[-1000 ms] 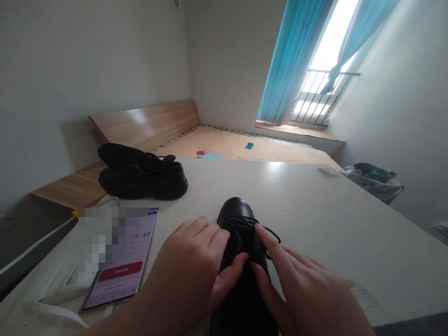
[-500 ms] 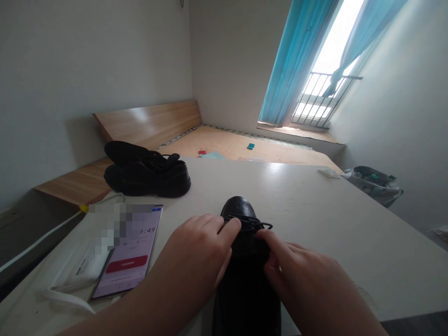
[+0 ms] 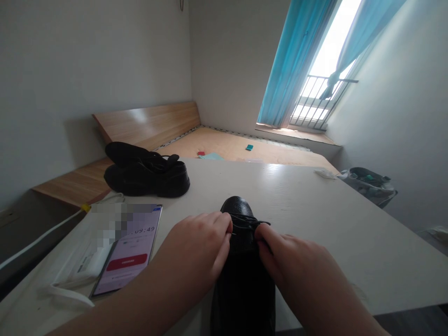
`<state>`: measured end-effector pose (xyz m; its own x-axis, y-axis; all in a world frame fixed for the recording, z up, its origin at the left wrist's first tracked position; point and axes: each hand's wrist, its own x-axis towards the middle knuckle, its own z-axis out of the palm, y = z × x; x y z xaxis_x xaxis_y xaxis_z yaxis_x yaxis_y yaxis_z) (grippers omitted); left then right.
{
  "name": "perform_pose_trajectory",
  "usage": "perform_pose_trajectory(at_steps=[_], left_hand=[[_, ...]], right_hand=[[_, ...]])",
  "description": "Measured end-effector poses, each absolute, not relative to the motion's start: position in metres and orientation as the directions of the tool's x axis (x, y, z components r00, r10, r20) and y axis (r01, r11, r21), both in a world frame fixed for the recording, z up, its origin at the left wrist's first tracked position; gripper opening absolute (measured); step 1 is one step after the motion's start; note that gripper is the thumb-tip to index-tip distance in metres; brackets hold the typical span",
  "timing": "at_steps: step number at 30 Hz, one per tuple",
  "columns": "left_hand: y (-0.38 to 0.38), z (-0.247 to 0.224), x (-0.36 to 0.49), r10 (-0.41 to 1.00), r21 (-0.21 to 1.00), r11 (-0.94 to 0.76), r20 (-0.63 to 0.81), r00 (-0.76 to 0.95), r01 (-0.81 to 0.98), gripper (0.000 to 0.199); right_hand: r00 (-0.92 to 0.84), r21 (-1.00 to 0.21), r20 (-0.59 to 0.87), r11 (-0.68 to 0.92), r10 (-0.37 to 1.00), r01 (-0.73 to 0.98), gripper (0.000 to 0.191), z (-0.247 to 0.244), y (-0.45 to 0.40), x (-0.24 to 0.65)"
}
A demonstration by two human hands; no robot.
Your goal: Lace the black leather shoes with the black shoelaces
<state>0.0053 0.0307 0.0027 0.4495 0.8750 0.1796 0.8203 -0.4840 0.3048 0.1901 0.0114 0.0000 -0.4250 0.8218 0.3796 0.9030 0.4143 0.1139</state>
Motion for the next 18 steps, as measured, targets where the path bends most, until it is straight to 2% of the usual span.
perform_pose_trajectory(at_steps=[3,6,9,12,15,18], left_hand=[[0.030,0.000,0.007,0.864,0.319,-0.500,0.246,0.440,0.805,0.016],[0.029,0.003,0.005,0.818,0.386,-0.558,0.403,0.410,0.735,0.014],[0.025,0.013,0.001,0.780,0.526,-0.604,0.544,0.309,0.599,0.009],[0.019,0.027,0.000,0.771,0.652,-0.621,0.607,0.191,0.434,0.004],[0.014,0.040,0.001,0.764,0.699,-0.638,0.628,0.148,0.324,0.003],[0.014,0.046,0.004,0.756,0.709,-0.654,0.627,0.188,0.266,0.003]], right_hand=[[-0.417,0.082,0.409,0.423,0.811,0.902,0.014,0.000,0.012,0.187],[-0.407,0.029,0.530,0.463,0.744,0.886,0.012,0.005,0.010,0.185],[-0.359,-0.195,0.612,0.574,0.705,0.795,0.011,0.022,0.004,0.186],[-0.298,-0.439,0.639,0.654,0.709,0.616,0.007,0.046,-0.003,0.187],[-0.253,-0.525,0.679,0.696,0.689,0.490,0.008,0.065,-0.008,0.182],[-0.239,-0.576,0.664,0.689,0.708,0.440,0.007,0.070,-0.004,0.174]])
